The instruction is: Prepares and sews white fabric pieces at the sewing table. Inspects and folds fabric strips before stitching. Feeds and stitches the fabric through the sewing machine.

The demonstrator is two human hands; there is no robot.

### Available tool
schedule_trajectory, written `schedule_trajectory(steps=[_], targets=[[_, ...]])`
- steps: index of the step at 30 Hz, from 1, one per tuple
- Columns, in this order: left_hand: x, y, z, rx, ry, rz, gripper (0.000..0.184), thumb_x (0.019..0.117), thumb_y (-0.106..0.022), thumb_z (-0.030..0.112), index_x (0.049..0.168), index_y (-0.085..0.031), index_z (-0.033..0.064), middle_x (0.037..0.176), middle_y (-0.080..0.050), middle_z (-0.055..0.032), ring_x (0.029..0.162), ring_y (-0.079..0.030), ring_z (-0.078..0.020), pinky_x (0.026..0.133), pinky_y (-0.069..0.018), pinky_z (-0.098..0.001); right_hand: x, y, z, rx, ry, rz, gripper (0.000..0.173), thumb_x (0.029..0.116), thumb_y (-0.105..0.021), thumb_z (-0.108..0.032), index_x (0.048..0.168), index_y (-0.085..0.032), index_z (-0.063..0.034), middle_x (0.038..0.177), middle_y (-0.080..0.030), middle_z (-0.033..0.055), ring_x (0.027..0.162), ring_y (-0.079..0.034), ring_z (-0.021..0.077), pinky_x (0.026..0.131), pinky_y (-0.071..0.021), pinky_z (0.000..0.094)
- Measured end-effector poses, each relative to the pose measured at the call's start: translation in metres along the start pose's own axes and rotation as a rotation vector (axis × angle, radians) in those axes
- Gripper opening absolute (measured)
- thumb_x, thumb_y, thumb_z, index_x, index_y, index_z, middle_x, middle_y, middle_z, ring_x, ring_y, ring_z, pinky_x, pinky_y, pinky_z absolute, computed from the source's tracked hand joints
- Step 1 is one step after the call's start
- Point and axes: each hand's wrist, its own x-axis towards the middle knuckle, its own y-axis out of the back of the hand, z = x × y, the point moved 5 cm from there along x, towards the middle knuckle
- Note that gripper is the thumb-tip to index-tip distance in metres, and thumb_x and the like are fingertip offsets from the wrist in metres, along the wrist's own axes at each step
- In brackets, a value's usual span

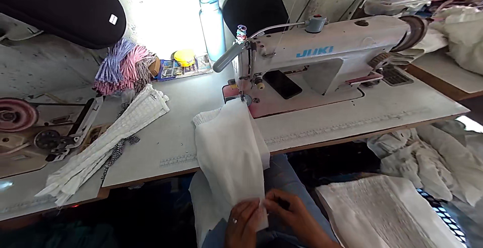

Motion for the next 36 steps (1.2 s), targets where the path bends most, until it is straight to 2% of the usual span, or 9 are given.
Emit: schedule_trajectory(steps=[2,5,8,14,17,21,25,30,36], targets=[[0.009,0.022,-0.001,-0.071,0.121,0.064,0.018,0.1054,-0.053,0.011,0.108,-0.070,0.0055,0.110,-0.074,-0.0055,0.113,-0.067,-0.0104,0.103,-0.0515,-0.0256,0.008,0.008,0.005,0.043,-0.049,0.051,0.024,0.1047,-0.053,-0.018,0.107,-0.069,0.0000,0.094,-0.072,-0.0004,0.061,-0.057,-0.0049,0.055,-0.0488,0.0150],[0.022,0.053,0.001,-0.168,0.319,0.163,0.021,0.1064,-0.052,0.014,0.120,-0.068,0.0107,0.117,-0.072,0.0051,0.113,-0.064,0.0016,0.101,-0.0516,-0.0210,0.037,0.015,0.021,0.091,-0.259,0.032,0.035,0.1095,-0.043,-0.022,0.127,-0.065,-0.0009,0.110,-0.072,0.0039,0.059,-0.055,-0.0002,0.051,-0.0457,0.0185],[0.030,0.060,0.008,-0.218,0.308,0.225,0.029,0.1071,-0.046,0.010,0.129,-0.056,0.0270,0.128,-0.066,0.0176,0.120,-0.060,0.0043,0.103,-0.0504,-0.0189,0.054,0.000,0.032,0.323,-0.399,-0.112,0.026,0.1100,-0.043,-0.023,0.113,-0.062,-0.0052,0.082,-0.064,-0.0018,0.050,-0.051,0.0025,0.047,-0.0473,0.0192],[0.009,0.021,0.015,0.065,0.049,-0.181,0.022,0.1041,-0.056,0.020,0.117,-0.072,0.0142,0.125,-0.066,-0.0111,0.125,-0.057,-0.0229,0.110,-0.0420,-0.0342,0.036,-0.013,0.022,0.608,-0.394,-0.290,0.013,0.1016,-0.053,-0.012,0.097,-0.064,-0.0149,0.069,-0.066,-0.0068,0.046,-0.051,-0.0021,0.043,-0.0418,0.0137],[-0.001,0.006,0.014,0.162,-0.013,-0.270,0.045,0.0989,-0.062,0.046,0.127,-0.067,0.0116,0.138,-0.061,-0.0092,0.137,-0.048,-0.0226,0.119,-0.0288,-0.0366,0.028,-0.005,0.019,0.625,-0.409,-0.170,0.007,0.0955,-0.060,-0.005,0.093,-0.060,-0.0124,0.065,-0.062,-0.0038,0.043,-0.048,-0.0001,0.040,-0.0399,0.0149],[-0.005,0.012,0.005,0.137,-0.028,-0.141,0.018,0.0997,-0.058,0.008,0.109,-0.073,0.0035,0.122,-0.070,-0.0112,0.115,-0.063,-0.0194,0.104,-0.0469,-0.0249,0.022,0.003,0.018,0.524,-0.411,-0.042,0.018,0.0875,-0.072,-0.005,0.095,-0.055,-0.0085,0.065,-0.059,-0.0008,0.042,-0.048,0.0032,0.040,-0.0417,0.0176],[0.000,0.039,-0.005,0.134,0.008,-0.146,0.019,0.1016,-0.055,0.008,0.104,-0.074,0.0047,0.119,-0.071,-0.0073,0.110,-0.061,-0.0169,0.101,-0.0448,-0.0234,0.014,0.013,0.016,0.464,-0.460,-0.157,0.024,0.0875,-0.073,-0.011,0.109,-0.063,-0.0094,0.076,-0.068,-0.0021,0.050,-0.057,0.0026,0.044,-0.0466,0.0173],[-0.005,0.046,-0.017,0.157,-0.005,-0.160,0.017,0.1007,-0.058,0.008,0.102,-0.075,0.0048,0.119,-0.072,-0.0061,0.107,-0.062,-0.0156,0.100,-0.0445,-0.0220,0.006,0.019,0.020,0.441,-0.473,-0.223,0.008,0.0898,-0.070,-0.014,0.090,-0.062,-0.0143,0.067,-0.061,-0.0056,0.044,-0.047,-0.0003,0.042,-0.0406,0.0154],[-0.005,0.048,-0.021,0.148,0.012,-0.188,0.018,0.1012,-0.057,0.008,0.106,-0.074,0.0063,0.123,-0.071,-0.0058,0.109,-0.062,-0.0154,0.100,-0.0453,-0.0212,-0.009,0.031,-0.001,0.382,-0.139,-0.059,0.019,0.0862,-0.074,-0.006,0.099,-0.064,-0.0150,0.080,-0.068,-0.0080,0.051,-0.052,-0.0039,0.044,-0.0428,0.0133]])
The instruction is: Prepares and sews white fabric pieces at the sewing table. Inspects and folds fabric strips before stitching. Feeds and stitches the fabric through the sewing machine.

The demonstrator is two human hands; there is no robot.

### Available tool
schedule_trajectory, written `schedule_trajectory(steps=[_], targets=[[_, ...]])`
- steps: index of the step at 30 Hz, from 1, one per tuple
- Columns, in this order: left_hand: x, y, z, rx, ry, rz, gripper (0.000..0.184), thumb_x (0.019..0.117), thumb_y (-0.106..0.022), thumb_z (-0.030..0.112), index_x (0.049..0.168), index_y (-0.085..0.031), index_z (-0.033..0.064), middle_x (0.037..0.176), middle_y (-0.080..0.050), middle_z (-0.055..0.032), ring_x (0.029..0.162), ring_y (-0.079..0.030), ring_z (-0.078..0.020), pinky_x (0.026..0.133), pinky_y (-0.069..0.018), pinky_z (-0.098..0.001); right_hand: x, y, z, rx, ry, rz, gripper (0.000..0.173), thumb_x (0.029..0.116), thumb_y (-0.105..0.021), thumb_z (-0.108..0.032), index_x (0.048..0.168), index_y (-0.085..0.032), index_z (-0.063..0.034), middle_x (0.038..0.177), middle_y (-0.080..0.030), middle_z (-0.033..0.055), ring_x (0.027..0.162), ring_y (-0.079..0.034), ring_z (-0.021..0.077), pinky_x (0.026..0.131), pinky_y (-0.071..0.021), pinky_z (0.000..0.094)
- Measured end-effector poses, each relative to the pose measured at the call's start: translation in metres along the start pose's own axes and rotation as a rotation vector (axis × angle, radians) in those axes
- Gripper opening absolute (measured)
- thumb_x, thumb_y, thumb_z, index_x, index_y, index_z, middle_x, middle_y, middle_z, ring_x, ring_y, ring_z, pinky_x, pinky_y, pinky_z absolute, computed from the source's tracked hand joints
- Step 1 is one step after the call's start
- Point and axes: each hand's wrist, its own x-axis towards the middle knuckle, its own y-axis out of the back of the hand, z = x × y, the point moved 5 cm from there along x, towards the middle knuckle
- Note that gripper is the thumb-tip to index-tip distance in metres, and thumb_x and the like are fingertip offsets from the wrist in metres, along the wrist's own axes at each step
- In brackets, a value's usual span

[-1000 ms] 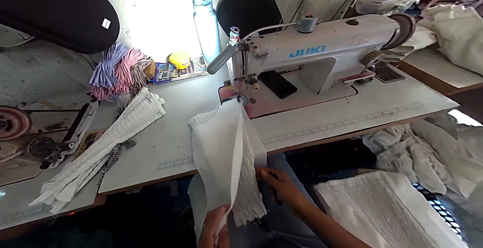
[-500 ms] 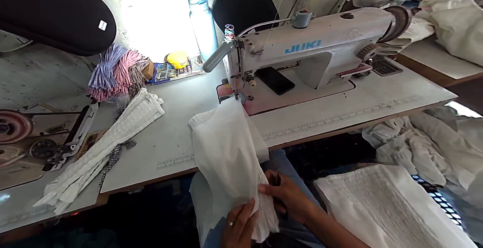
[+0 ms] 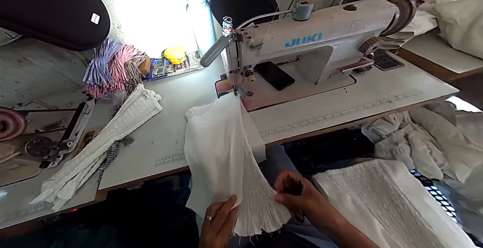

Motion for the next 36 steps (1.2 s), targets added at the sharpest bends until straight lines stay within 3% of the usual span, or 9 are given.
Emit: schedule_trajectory(steps=[4,7,10,12,15,18,21,25,36], targets=[[0.003,0.005,0.000,-0.064,0.034,-0.012,0.019,0.0991,-0.058,0.008,0.105,-0.075,0.0062,0.123,-0.071,-0.0064,0.109,-0.062,-0.0138,0.099,-0.0460,-0.0197,-0.005,-0.017,-0.018,-0.218,0.442,-0.195,0.021,0.0965,-0.064,-0.004,0.113,-0.076,-0.0107,0.108,-0.071,-0.0033,0.083,-0.062,-0.0062,0.070,-0.0518,0.0093],[0.006,0.017,-0.002,-0.151,0.105,-0.014,0.021,0.0974,-0.060,0.013,0.112,-0.074,0.0049,0.124,-0.070,-0.0079,0.116,-0.061,-0.0123,0.102,-0.0460,-0.0193,0.001,-0.034,-0.031,-0.450,0.743,-0.218,0.019,0.0958,-0.063,-0.002,0.110,-0.074,-0.0068,0.107,-0.070,0.0065,0.100,-0.064,0.0053,0.085,-0.0522,0.0142],[0.010,0.038,-0.001,-0.293,0.221,-0.055,0.039,0.0971,-0.062,0.028,0.127,-0.068,0.0038,0.132,-0.064,-0.0107,0.126,-0.055,-0.0079,0.105,-0.0445,-0.0194,0.005,-0.050,-0.044,-0.607,0.920,-0.178,0.007,0.0980,-0.067,-0.015,0.099,-0.071,-0.0094,0.100,-0.063,0.0059,0.097,-0.060,0.0062,0.084,-0.0502,0.0124],[0.013,0.053,-0.001,-0.329,0.288,-0.018,0.042,0.1023,-0.059,0.037,0.135,-0.064,0.0105,0.138,-0.061,-0.0039,0.129,-0.053,-0.0023,0.106,-0.0464,-0.0195,0.007,-0.060,-0.051,-0.686,0.988,-0.180,0.008,0.0994,-0.067,-0.019,0.099,-0.071,-0.0121,0.106,-0.060,0.0070,0.099,-0.058,0.0053,0.082,-0.0480,0.0102],[0.026,0.066,0.005,-0.277,0.348,0.186,0.027,0.1001,-0.063,0.016,0.126,-0.070,0.0104,0.129,-0.065,-0.0020,0.120,-0.060,0.0001,0.098,-0.0516,-0.0169,0.013,-0.078,-0.063,-0.756,1.091,-0.235,0.006,0.0995,-0.066,-0.016,0.100,-0.071,-0.0138,0.107,-0.064,0.0063,0.106,-0.060,0.0124,0.089,-0.0498,0.0165],[0.043,0.072,0.020,-0.282,0.396,0.358,0.030,0.0958,-0.069,0.011,0.125,-0.068,0.0114,0.119,-0.068,0.0055,0.109,-0.063,0.0043,0.092,-0.0538,-0.0151,0.019,-0.096,-0.076,-0.765,1.158,-0.303,0.009,0.0970,-0.065,-0.009,0.100,-0.073,-0.0116,0.095,-0.066,0.0049,0.099,-0.062,0.0160,0.088,-0.0510,0.0213],[0.058,0.075,0.034,-0.470,0.389,0.447,0.044,0.0941,-0.071,0.008,0.131,-0.058,0.0283,0.115,-0.072,0.0182,0.103,-0.069,0.0029,0.090,-0.0579,-0.0184,0.023,-0.108,-0.086,-0.756,1.194,-0.340,0.008,0.0977,-0.064,-0.007,0.099,-0.071,-0.0095,0.093,-0.067,0.0054,0.094,-0.062,0.0159,0.085,-0.0515,0.0219],[0.063,0.074,0.033,-0.545,0.356,0.416,0.016,0.0998,-0.065,0.019,0.113,-0.073,0.0243,0.107,-0.073,0.0140,0.102,-0.067,0.0011,0.090,-0.0555,-0.0172,0.024,-0.114,-0.095,-0.740,1.227,-0.375,0.010,0.0966,-0.064,-0.004,0.097,-0.072,-0.0093,0.093,-0.068,0.0060,0.095,-0.063,0.0165,0.084,-0.0514,0.0222],[0.065,0.080,0.047,-0.228,0.218,0.352,0.013,0.1001,-0.062,0.016,0.109,-0.072,0.0143,0.103,-0.065,0.0048,0.104,-0.060,-0.0003,0.093,-0.0479,-0.0137,0.019,-0.121,-0.109,-0.701,1.262,-0.314,0.004,0.0970,-0.066,-0.007,0.101,-0.067,-0.0053,0.084,-0.065,0.0053,0.086,-0.063,0.0137,0.082,-0.0514,0.0191]])
